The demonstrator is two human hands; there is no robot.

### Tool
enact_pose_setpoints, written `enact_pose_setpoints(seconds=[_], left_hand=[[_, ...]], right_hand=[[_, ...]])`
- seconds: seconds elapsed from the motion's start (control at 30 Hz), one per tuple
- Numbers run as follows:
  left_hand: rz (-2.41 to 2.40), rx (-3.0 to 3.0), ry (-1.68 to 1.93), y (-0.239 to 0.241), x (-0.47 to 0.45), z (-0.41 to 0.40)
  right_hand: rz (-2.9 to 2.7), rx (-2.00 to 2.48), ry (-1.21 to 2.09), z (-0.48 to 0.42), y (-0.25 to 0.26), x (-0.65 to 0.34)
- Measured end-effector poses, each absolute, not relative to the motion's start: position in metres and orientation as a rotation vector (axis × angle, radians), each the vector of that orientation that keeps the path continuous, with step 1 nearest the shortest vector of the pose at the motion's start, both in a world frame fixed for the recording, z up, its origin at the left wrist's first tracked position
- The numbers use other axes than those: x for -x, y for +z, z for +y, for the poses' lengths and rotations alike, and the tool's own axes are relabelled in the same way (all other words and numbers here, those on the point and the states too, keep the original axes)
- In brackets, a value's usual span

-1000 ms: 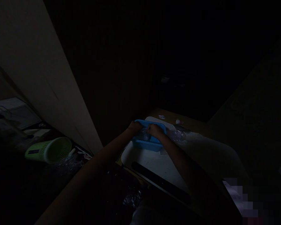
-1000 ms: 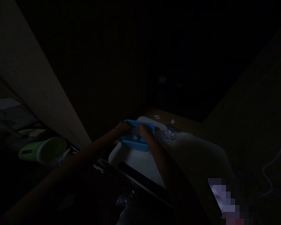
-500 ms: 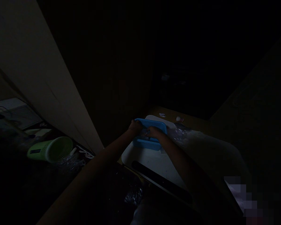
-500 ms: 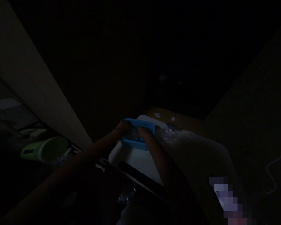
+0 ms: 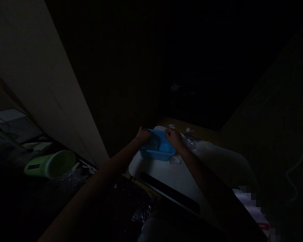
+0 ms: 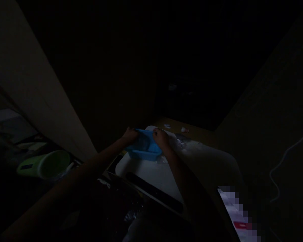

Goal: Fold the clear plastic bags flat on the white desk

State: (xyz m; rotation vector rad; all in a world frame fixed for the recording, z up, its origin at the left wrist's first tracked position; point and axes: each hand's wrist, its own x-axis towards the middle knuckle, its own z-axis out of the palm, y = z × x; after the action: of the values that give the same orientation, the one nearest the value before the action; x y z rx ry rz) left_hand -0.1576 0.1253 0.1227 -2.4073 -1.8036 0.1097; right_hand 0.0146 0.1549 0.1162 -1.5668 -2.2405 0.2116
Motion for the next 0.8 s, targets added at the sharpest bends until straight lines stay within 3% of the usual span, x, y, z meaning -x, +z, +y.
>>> enact_pose_setpoints(seconds=[0.13,0.3,0.4,0.6,0.8], left_hand=[[-1.711,2.355,-0.21,0.143,0.133,0.119],[-1.451,2.447,-0.557,0.145,0.065,0.108],[-1.24,2.668,-0.611,0.112,0.019,0.1],[-1.296,2.775,-0.606,0.02,-0.036,0.092],[-1.502,2.649,-0.636,-0.01,-0.038,0.093]], right_hand=[[-1.96,1.558,0.114,0.145,0.111,-0.065],[-1.939,1.71,-0.006,0.122,0.067,-0.142],[-1.936,1.82,-0.064,0.102,0.037,-0.179],[-1.916,1.901,-0.2,0.076,-0.007,-0.211],[-2.023,1.885,-0.198,0.073,-0.011,-0.204]])
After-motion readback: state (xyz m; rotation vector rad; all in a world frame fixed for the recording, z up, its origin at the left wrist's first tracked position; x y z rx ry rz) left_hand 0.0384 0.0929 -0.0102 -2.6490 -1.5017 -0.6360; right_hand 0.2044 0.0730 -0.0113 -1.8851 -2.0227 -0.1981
